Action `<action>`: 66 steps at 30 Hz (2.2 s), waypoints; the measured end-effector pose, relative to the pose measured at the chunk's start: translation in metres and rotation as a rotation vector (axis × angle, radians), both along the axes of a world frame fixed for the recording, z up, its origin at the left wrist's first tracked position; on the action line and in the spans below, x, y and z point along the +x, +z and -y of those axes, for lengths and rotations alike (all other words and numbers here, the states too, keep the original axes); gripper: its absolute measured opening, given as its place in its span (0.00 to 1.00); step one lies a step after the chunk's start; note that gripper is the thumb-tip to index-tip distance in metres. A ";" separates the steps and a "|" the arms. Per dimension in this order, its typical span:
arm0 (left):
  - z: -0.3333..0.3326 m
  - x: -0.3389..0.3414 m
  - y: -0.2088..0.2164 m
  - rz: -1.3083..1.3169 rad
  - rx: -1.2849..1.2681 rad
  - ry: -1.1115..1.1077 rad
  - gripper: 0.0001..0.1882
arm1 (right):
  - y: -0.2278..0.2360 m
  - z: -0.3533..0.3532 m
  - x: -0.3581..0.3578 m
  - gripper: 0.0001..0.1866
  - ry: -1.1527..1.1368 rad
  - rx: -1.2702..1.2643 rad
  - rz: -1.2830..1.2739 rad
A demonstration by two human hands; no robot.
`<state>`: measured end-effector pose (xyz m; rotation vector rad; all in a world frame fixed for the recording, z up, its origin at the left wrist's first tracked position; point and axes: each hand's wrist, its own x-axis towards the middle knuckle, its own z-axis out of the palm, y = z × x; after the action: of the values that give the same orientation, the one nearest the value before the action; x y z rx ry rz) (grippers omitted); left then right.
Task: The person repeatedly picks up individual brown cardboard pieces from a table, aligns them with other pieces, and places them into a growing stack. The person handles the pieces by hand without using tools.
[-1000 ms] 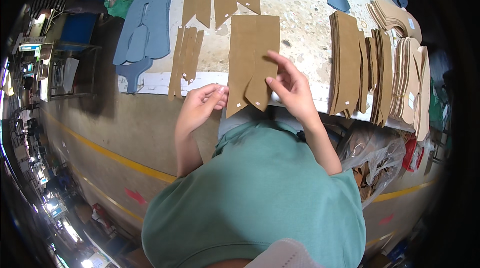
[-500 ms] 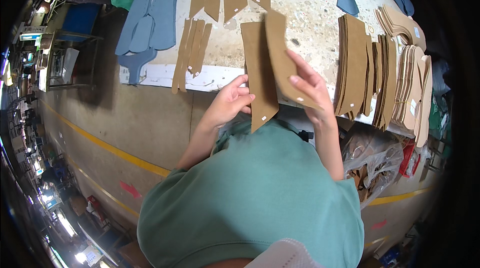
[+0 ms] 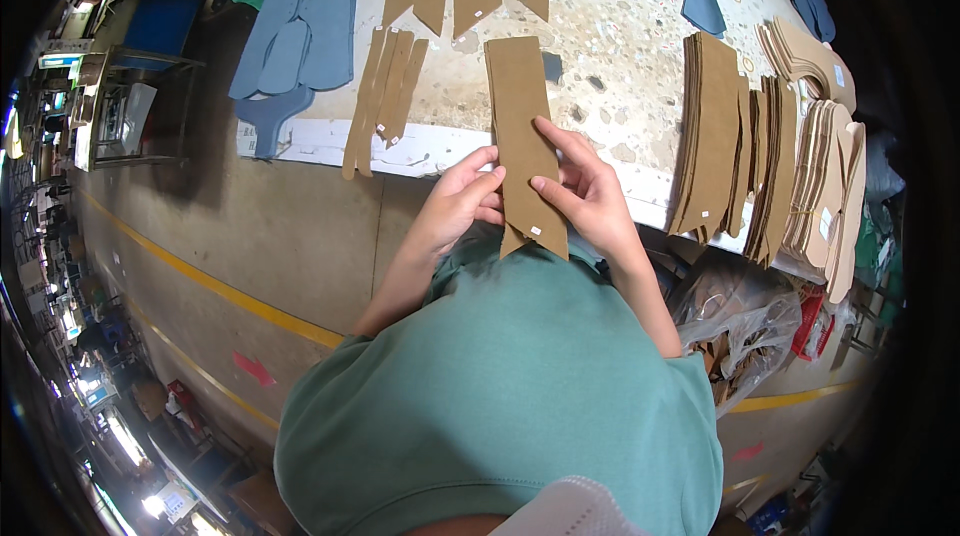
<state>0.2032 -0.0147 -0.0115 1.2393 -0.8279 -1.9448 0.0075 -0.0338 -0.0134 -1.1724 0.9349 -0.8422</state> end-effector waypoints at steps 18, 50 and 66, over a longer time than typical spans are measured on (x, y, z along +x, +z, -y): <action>0.009 -0.027 0.010 0.108 -0.304 -0.292 0.20 | 0.048 0.031 -0.049 0.20 -0.097 -0.615 -0.675; 0.032 -0.021 0.034 0.403 -0.533 -0.488 0.17 | 0.040 -0.007 -0.112 0.11 -0.604 -0.499 -0.926; 0.215 0.015 0.028 1.304 -1.179 -0.334 0.16 | 0.008 0.011 -0.028 0.12 -0.370 -0.718 -0.724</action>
<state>0.2181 -0.2302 0.0161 1.4282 -2.4038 -0.2357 -0.0209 -0.0447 -0.0055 -2.0425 1.5349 -1.1202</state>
